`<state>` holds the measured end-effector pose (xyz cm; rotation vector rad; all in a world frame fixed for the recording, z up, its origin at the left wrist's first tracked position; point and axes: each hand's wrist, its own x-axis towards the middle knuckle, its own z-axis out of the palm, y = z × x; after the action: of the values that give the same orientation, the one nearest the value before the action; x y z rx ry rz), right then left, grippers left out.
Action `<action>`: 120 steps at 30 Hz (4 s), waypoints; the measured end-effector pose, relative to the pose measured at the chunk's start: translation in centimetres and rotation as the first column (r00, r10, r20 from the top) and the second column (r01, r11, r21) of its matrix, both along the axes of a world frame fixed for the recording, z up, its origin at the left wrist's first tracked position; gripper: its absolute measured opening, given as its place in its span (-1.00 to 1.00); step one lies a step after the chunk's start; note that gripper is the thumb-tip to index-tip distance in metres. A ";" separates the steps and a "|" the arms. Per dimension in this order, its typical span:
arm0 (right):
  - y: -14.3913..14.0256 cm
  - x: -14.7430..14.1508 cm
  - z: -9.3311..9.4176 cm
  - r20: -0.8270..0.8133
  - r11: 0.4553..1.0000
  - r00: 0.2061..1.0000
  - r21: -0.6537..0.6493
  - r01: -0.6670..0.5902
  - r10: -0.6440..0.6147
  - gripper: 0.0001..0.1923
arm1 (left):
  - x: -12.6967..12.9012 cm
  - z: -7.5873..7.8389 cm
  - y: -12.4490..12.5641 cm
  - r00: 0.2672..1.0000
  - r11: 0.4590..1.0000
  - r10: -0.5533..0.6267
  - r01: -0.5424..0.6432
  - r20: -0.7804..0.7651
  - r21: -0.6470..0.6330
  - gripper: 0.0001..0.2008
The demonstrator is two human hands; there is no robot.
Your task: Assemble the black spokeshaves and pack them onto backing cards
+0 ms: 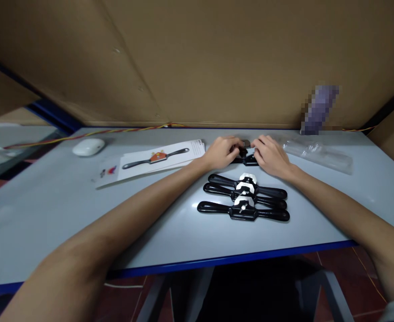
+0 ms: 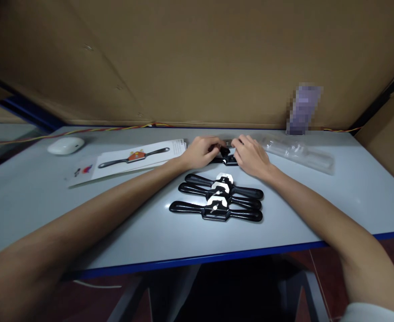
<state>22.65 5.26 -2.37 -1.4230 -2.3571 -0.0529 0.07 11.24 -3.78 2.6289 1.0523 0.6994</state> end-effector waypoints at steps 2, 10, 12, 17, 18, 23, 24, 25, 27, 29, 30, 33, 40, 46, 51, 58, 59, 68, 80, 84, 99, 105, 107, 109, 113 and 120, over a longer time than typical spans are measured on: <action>0.1 0.0 -0.1 0.001 0.999 0.999 0.004 -0.035 0.035 -0.64 | 0.0 0.0 0.0 1.000 0.999 -0.031 0.031 0.006 0.012 -0.56; 0.5 0.1 0.6 0.212 0.977 0.969 -0.195 -0.088 0.129 -0.38 | 0.0 -0.3 0.2 0.999 0.999 -0.029 0.028 0.031 0.038 -0.70; 0.8 0.2 0.8 0.213 0.965 0.970 -0.255 -0.060 0.116 -0.34 | 0.0 -0.3 0.2 0.999 0.999 -0.019 0.018 0.032 0.027 -0.70; 1.5 1.3 1.0 0.159 0.924 0.979 -0.377 -0.058 0.126 -0.21 | 0.0 0.0 0.1 1.000 1.000 0.007 -0.007 -0.014 -0.007 -0.65; 1.5 1.7 1.0 0.147 0.917 0.981 -0.395 -0.059 0.126 -0.17 | 0.0 0.1 0.1 0.999 1.000 0.008 -0.008 -0.036 -0.005 -0.64; 0.8 4.3 0.8 0.081 0.902 0.986 -0.420 -0.101 0.148 -0.07 | -0.4 0.8 0.2 0.984 0.999 -0.029 0.037 -0.174 0.038 -0.63; 0.6 4.8 0.7 0.064 0.902 0.986 -0.416 -0.115 0.155 -0.07 | -0.4 1.0 0.2 0.979 0.998 -0.036 0.046 -0.202 0.046 -0.64; 0.4 5.2 0.6 0.048 0.902 0.986 -0.414 -0.123 0.157 -0.08 | -0.5 1.1 0.2 0.973 0.997 -0.039 0.052 -0.229 0.054 -0.64; 0.1 6.1 0.5 0.020 0.903 0.988 -0.411 -0.129 0.150 -0.12 | -0.6 1.4 0.3 0.959 0.996 -0.039 0.061 -0.282 0.071 -0.63; -0.2 6.9 0.4 -0.009 0.904 0.987 -0.399 -0.152 0.162 -0.19 | -0.8 1.6 0.4 0.946 0.995 -0.040 0.068 -0.322 0.076 -0.61; -0.3 7.2 0.4 -0.020 0.904 0.985 -0.394 -0.165 0.171 -0.22 | -1.0 1.8 0.5 0.942 0.995 -0.035 0.063 -0.335 0.072 -0.61; -0.9 8.0 0.5 -0.030 0.901 0.982 -0.394 -0.181 0.184 -0.24 | -1.5 2.3 0.8 0.926 0.997 0.060 -0.035 -0.372 0.075 -0.60; -1.8 8.4 0.6 -0.048 0.912 0.986 -0.376 -0.164 0.158 -0.19 | -1.8 3.6 0.5 0.784 0.924 0.381 -0.347 -0.490 0.163 -0.51; -1.9 8.8 0.9 -0.056 0.922 0.986 -0.350 -0.166 0.156 -0.32 | -1.6 3.2 0.5 0.767 0.884 0.456 -0.448 -0.451 0.132 -0.53; -2.0 9.0 1.2 -0.053 0.933 0.979 -0.298 -0.202 0.195 -0.32 | -1.3 3.1 0.2 0.749 0.849 0.515 -0.513 -0.416 0.126 -0.52; -1.9 9.0 1.7 -0.015 0.967 0.991 -0.218 -0.131 0.130 -0.44 | -1.4 2.3 0.4 0.768 0.843 0.529 -0.526 -0.361 0.114 -0.56; -1.8 9.1 1.7 -0.018 0.970 0.991 -0.205 -0.130 0.129 -0.47 | -1.5 2.3 0.5 0.778 0.847 0.523 -0.520 -0.347 0.112 -0.56; -1.7 9.5 1.7 -0.015 0.981 0.991 -0.140 -0.137 0.136 -0.60 | -0.3 6.5 -2.7 0.993 0.995 0.091 -0.087 -0.076 0.056 -0.64; -2.4 8.7 2.6 0.061 0.997 0.995 0.021 0.072 -0.073 -0.75 | -5.8 1.7 -7.8 0.998 0.994 -0.044 0.048 0.044 -0.095 -0.83; -2.6 7.9 2.4 0.052 0.997 0.997 -0.063 0.052 -0.049 -0.78 | -5.5 2.1 -7.6 0.995 0.986 -0.084 0.090 0.044 -0.141 -0.76; -5.6 3.5 2.8 -0.254 0.976 0.947 -0.041 -0.213 0.196 -0.67 | -4.9 2.0 -7.0 0.995 0.933 -0.060 0.085 0.081 -0.351 -0.63; -7.0 2.1 2.4 -0.236 0.959 0.950 -0.147 -0.243 0.205 -0.88 | -4.2 2.2 -7.6 0.999 0.932 0.018 -0.007 0.027 -0.363 -0.62; -6.9 2.2 2.1 -0.233 0.951 0.956 -0.210 -0.226 0.176 -0.88 | -4.0 2.2 -7.8 0.998 0.929 0.060 -0.048 0.022 -0.368 -0.63; -6.7 2.2 1.9 -0.260 0.937 0.951 -0.257 -0.236 0.168 -0.86 | -3.8 2.2 -7.8 0.995 0.921 0.096 -0.083 0.014 -0.380 -0.63; -6.5 1.8 1.9 -0.318 0.920 0.935 -0.295 -0.257 0.159 -0.82 | -3.4 2.2 -7.9 0.989 0.912 0.150 -0.138 0.000 -0.387 -0.64; -6.3 1.1 1.9 -0.277 0.924 0.953 -0.319 -0.209 0.120 -0.76 | -2.8 2.3 -7.9 0.977 0.906 0.212 -0.206 -0.023 -0.370 -0.61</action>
<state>23.76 -1.06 -0.44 -1.2765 -2.3348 0.5841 -2.70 3.32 -1.53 2.2056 1.3295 0.5015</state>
